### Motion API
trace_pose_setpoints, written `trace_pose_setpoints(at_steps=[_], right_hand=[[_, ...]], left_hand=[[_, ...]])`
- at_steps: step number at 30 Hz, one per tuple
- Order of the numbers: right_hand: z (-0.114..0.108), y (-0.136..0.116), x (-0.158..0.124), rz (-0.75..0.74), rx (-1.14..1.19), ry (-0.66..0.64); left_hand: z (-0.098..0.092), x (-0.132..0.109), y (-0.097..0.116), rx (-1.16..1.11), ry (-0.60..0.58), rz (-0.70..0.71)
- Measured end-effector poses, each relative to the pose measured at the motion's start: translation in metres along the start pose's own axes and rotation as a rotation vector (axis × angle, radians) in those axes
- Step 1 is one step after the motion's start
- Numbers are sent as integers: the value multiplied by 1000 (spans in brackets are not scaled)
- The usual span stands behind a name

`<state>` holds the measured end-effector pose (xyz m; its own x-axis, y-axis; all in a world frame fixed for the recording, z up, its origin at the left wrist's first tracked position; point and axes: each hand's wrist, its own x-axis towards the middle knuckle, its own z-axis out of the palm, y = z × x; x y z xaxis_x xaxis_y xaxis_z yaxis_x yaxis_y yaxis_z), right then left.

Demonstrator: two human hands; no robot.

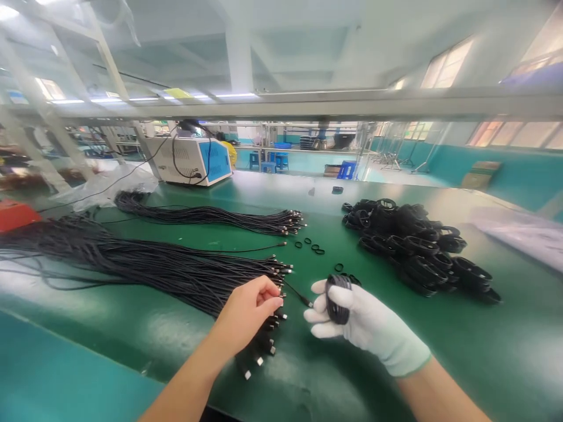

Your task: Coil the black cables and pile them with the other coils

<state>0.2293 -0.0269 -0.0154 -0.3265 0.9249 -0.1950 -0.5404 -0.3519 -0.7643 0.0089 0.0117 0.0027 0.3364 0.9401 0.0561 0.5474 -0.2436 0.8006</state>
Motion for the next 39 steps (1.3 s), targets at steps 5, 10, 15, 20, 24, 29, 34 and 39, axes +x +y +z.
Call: trace_pose_setpoints(at_steps=[5,10,15,20,24,29,34,39], right_hand=[[-42,-37,-13,-199,30,210],[-51,-37,-16,-185,39,140],[-49,-30,-10,-184,113,-82],[-44,-31,-4,-236,26,95],[-32,-26,6,-330,-115,368],[-14,-7,21,-326,-162,381],[-2,13,19,-281,-22,252],[-3,17,8,-164,199,-270]], left_hand=[[25,35,6,178,-109,133],[69,71,25,217,-218,237],[101,95,31,135,-288,250],[94,98,27,-60,-313,140],[74,76,32,-284,-343,26],[79,46,35,-724,-283,-125],[85,33,23,-585,-87,-66],[60,16,22,-1021,-237,-43]])
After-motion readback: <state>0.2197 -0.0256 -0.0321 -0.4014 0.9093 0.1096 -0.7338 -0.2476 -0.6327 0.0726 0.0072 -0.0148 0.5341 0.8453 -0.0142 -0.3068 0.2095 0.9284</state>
